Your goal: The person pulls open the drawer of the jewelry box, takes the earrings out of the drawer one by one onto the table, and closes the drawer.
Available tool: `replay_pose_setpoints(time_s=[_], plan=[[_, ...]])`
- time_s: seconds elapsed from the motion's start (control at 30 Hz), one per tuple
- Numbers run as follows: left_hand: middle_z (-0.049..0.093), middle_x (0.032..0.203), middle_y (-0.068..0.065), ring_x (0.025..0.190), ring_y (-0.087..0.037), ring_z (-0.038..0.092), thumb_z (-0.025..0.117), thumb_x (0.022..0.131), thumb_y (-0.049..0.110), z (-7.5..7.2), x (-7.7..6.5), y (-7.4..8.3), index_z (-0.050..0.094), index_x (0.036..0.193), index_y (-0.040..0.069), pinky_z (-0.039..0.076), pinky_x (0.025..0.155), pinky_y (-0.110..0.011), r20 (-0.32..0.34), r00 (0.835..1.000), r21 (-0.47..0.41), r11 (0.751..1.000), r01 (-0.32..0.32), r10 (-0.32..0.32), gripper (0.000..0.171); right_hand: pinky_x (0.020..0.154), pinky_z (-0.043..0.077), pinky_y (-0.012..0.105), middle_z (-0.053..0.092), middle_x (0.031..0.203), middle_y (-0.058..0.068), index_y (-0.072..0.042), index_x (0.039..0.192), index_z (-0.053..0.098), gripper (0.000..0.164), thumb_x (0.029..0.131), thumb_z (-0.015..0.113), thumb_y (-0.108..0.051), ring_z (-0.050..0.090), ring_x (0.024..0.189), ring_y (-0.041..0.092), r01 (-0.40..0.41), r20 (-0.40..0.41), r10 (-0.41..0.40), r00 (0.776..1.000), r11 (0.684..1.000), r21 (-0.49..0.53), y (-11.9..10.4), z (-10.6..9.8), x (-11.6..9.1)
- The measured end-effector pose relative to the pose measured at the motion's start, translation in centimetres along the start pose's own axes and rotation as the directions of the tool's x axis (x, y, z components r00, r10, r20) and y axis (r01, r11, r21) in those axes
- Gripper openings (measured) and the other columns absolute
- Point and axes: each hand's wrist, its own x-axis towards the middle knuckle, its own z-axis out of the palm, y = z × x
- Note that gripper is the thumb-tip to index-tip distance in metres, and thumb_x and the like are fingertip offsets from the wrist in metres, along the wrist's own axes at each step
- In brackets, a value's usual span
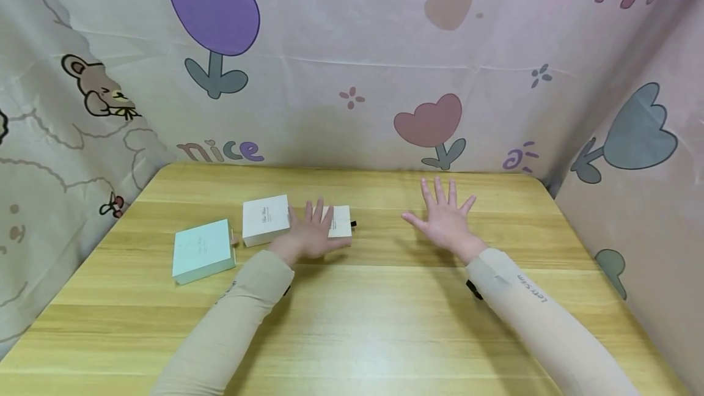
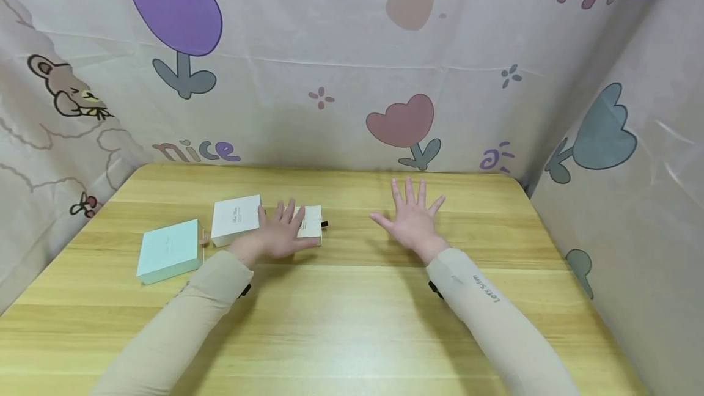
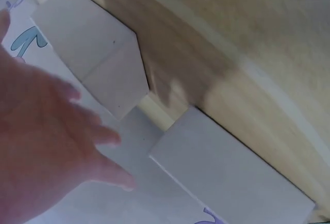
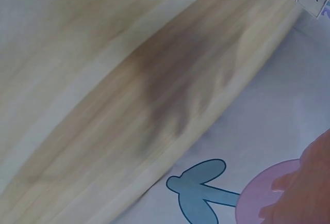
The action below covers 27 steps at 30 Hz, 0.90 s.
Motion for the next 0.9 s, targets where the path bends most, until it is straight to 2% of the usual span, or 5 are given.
replay_pose_setpoints(time_s=[0.1,0.33,0.4,0.67,0.9], plan=[[-0.003,0.157,-0.020,0.144,-0.040,-0.001,0.031,0.090,0.067,0.1,0.0,0.0,0.005,0.151,0.007,-0.008,0.105,-0.070,0.039,0.999,0.010,1.000,-0.009,0.008,0.089,0.095,-0.015,0.076,-0.008,0.157,0.014,-0.019,0.152,-0.003,0.094,0.084,0.030,-0.076,-0.018,0.140,0.043,-0.001,0.004,0.001,1.000,1.000,-0.004,0.1,0.1,0.0],[0.003,0.157,-0.022,0.144,-0.041,0.004,0.032,0.099,0.049,-0.1,0.7,0.5,0.008,0.151,0.007,-0.004,0.106,-0.070,0.011,0.999,0.007,0.999,-0.050,0.050,0.071,0.095,-0.015,0.076,-0.003,0.157,0.016,-0.017,0.152,0.001,0.090,0.088,0.041,-0.066,-0.015,0.141,0.045,-0.009,-0.011,0.009,1.000,1.000,0.005,0.4,0.3,-0.2],[0.004,0.156,-0.022,0.144,-0.041,0.004,0.032,0.099,0.048,-0.2,0.8,0.8,0.008,0.151,0.007,-0.004,0.107,-0.070,0.008,0.999,0.003,0.999,-0.054,0.054,0.070,0.095,-0.014,0.077,-0.003,0.157,0.017,-0.017,0.152,0.002,0.089,0.088,0.040,-0.066,-0.014,0.141,0.046,-0.009,-0.010,0.009,1.000,1.000,-0.001,0.6,0.4,-0.2],[0.003,0.157,-0.021,0.144,-0.039,0.003,0.030,0.100,0.047,0.1,1.6,2.4,0.008,0.151,0.008,-0.003,0.109,-0.067,-0.010,1.000,0.000,1.000,-0.027,0.027,0.069,0.096,-0.013,0.077,-0.004,0.157,0.017,-0.016,0.152,0.001,0.091,0.087,0.038,-0.068,-0.015,0.140,0.046,-0.012,-0.015,0.012,1.000,1.000,-0.002,1.0,0.4,-0.2],[0.004,0.157,-0.020,0.144,-0.039,0.004,0.029,0.099,0.049,0.6,2.4,3.5,0.009,0.151,0.009,-0.003,0.111,-0.064,-0.040,0.999,0.019,1.000,0.001,0.000,0.068,0.097,-0.013,0.076,0.000,0.156,0.020,-0.015,0.152,0.001,0.089,0.089,0.037,-0.066,-0.008,0.140,0.049,-0.004,-0.009,0.004,1.000,0.999,-0.042,1.1,0.7,-0.5]])
